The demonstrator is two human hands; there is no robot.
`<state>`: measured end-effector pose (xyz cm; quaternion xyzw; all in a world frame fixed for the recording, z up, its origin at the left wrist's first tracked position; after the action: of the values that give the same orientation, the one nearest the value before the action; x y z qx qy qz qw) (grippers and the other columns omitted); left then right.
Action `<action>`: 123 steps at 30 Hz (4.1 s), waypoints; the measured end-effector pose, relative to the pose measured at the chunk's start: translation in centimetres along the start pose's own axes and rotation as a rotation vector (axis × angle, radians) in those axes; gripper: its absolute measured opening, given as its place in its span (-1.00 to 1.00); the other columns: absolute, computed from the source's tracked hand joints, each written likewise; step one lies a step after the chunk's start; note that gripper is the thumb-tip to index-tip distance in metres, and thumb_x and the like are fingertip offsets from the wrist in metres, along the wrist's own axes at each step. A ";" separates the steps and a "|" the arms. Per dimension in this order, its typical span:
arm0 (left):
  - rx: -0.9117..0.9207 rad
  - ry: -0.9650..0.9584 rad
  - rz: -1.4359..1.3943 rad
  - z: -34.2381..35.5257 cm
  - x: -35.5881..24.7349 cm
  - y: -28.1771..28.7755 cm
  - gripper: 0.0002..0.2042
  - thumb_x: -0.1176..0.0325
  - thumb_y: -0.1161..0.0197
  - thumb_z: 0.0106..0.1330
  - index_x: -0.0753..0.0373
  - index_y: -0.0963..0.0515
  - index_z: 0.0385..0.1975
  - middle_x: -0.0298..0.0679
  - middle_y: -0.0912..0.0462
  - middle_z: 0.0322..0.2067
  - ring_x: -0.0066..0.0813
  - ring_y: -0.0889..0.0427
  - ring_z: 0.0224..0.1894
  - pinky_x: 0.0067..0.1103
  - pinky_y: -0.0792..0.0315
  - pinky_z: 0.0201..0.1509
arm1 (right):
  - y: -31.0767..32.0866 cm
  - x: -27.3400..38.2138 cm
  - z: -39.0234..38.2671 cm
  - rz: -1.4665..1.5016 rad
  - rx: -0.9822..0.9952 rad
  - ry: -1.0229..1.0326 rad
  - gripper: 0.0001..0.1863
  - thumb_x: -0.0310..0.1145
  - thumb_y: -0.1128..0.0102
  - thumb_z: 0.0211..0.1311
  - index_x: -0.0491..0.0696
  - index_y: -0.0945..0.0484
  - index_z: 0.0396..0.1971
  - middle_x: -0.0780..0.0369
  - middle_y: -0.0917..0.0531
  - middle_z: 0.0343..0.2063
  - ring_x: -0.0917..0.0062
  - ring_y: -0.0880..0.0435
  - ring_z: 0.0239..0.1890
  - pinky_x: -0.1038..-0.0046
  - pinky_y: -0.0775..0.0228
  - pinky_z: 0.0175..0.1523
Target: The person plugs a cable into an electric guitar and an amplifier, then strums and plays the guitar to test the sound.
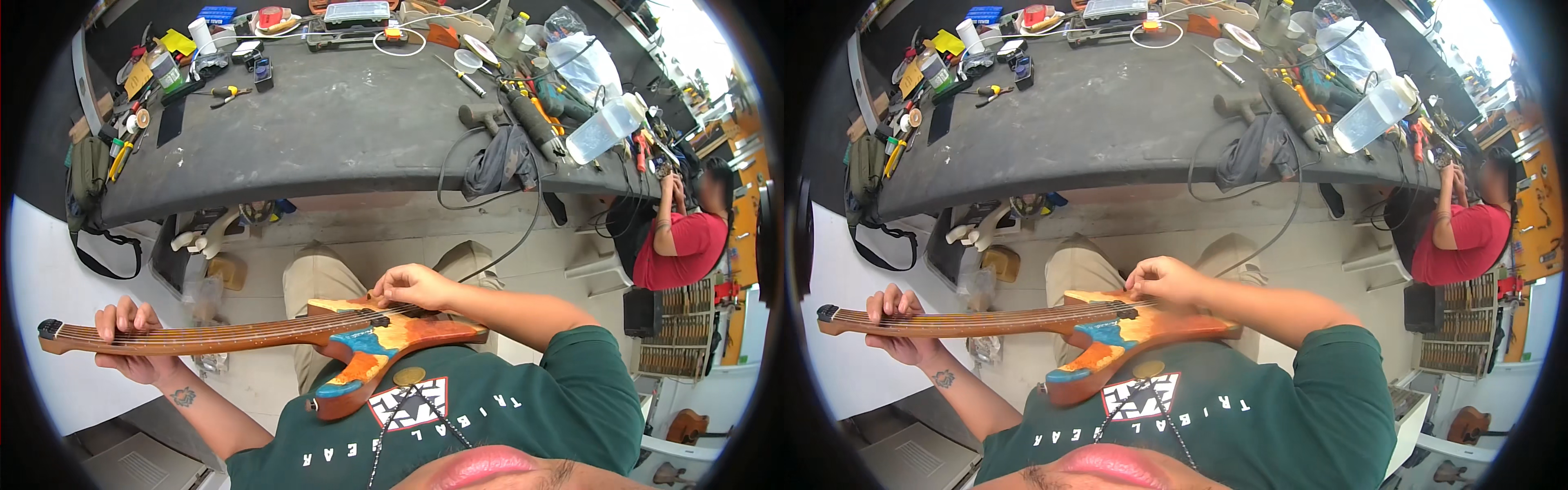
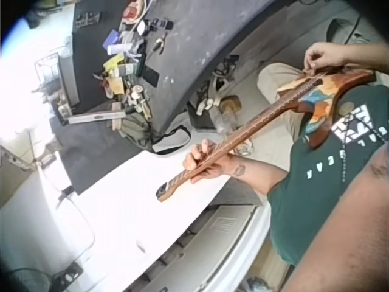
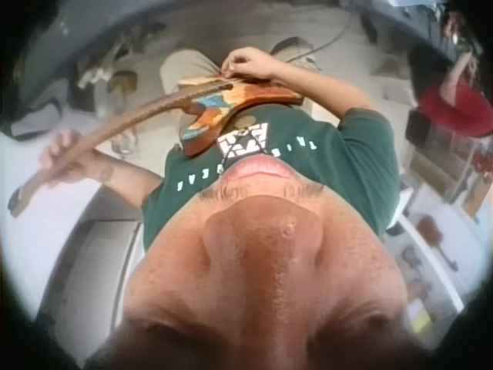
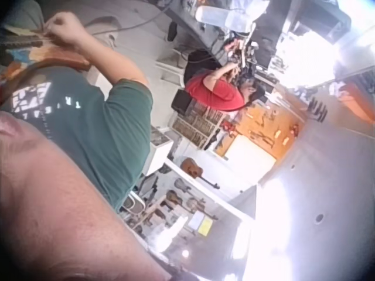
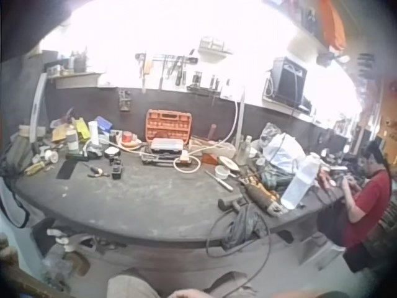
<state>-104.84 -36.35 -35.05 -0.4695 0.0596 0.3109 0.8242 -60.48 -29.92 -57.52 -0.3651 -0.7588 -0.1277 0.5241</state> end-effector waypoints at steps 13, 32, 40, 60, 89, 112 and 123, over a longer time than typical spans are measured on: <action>-0.004 -0.009 -0.022 -0.5 -0.3 0.5 -0.61 0.24 -0.55 0.35 0.15 -0.36 -0.20 -0.40 -0.41 -0.17 -0.44 -0.31 -0.16 -0.45 -0.48 -0.10 | -1.9 1.9 -1.9 0.057 0.255 0.202 -0.83 -0.56 -0.29 0.30 -0.09 -0.56 -0.51 0.16 -0.52 0.26 0.37 -0.53 0.30 0.31 -0.37 0.41; -0.021 -0.012 -0.077 -0.7 -0.4 -0.4 -0.68 0.27 -0.43 0.46 0.22 -0.39 -0.07 -0.35 -0.44 -0.05 -0.40 -0.36 -0.14 -0.45 -0.53 -0.14 | -1.8 -0.4 -0.9 -0.088 0.176 0.152 -0.83 -0.46 -0.22 0.31 -0.12 -0.48 -0.48 0.14 -0.57 0.18 0.42 -0.53 0.23 0.35 -0.31 0.35; 0.110 0.028 -0.130 -0.7 -0.3 1.4 -0.65 0.26 -0.48 0.41 0.20 -0.44 -0.02 -0.33 -0.49 -0.03 -0.40 -0.39 -0.16 -0.44 -0.55 -0.02 | -0.2 -0.8 -0.1 0.151 -0.019 0.001 -0.87 -0.43 -0.20 0.40 -0.19 -0.58 -0.21 0.06 -0.67 0.06 0.41 -0.67 0.16 0.34 -0.47 0.35; 0.197 0.055 -0.044 0.1 -0.2 2.0 -0.48 0.16 -0.29 0.56 0.23 -0.31 0.37 -0.24 -0.51 0.16 -0.30 -0.52 0.13 -0.27 -0.45 0.33 | -0.7 -0.6 -0.8 -0.090 0.173 0.170 -0.85 -0.42 -0.23 0.33 -0.13 -0.56 -0.44 0.07 -0.62 0.16 0.38 -0.57 0.26 0.31 -0.37 0.37; -0.657 0.822 0.808 -13.5 24.3 6.6 -0.75 0.15 -0.17 0.60 0.23 -0.49 -0.17 -0.14 -0.48 -0.31 -0.25 -0.52 -0.15 -0.29 -0.49 -0.03 | 15.8 38.9 -21.3 -1.082 -0.409 0.961 -0.86 -0.40 -0.46 0.23 -0.10 -0.66 -0.40 0.19 -0.76 -0.32 0.35 -0.75 -0.26 0.32 -0.59 -0.08; -0.864 0.857 0.976 0.4 23.9 -11.2 -0.71 0.24 -0.36 0.51 0.12 -0.46 -0.47 -0.46 -0.33 -0.57 -0.60 -0.30 -0.52 -0.52 -0.25 -0.43 | 60.7 79.4 -38.3 -1.723 -2.019 0.602 -0.75 -0.18 -0.54 0.18 -0.04 -0.78 -0.30 0.26 -0.67 0.01 0.23 -0.60 0.15 0.18 -0.52 0.24; -1.050 0.747 0.927 4.4 24.2 -19.9 -0.65 0.22 -0.37 0.48 0.08 -0.34 -0.50 -0.43 -0.26 -0.59 -0.56 -0.30 -0.57 -0.48 -0.22 -0.50 | 62.2 79.4 -38.3 -1.585 -1.994 0.884 -0.76 -0.46 -0.58 -0.03 0.02 -0.74 -0.31 0.32 -0.62 -0.02 0.23 -0.57 0.16 0.16 -0.46 0.23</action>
<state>-75.03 -29.03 -27.34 -0.7974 0.3672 0.4318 0.2069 -5.48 24.97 17.33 0.0171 -0.1173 -0.9927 0.0218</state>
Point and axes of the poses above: each hand's wrist, its own z-axis towards the middle knuckle, its own y-axis out of the back of the hand, x = y × z, the point moved 7 cm from there along z, towards the middle knuckle
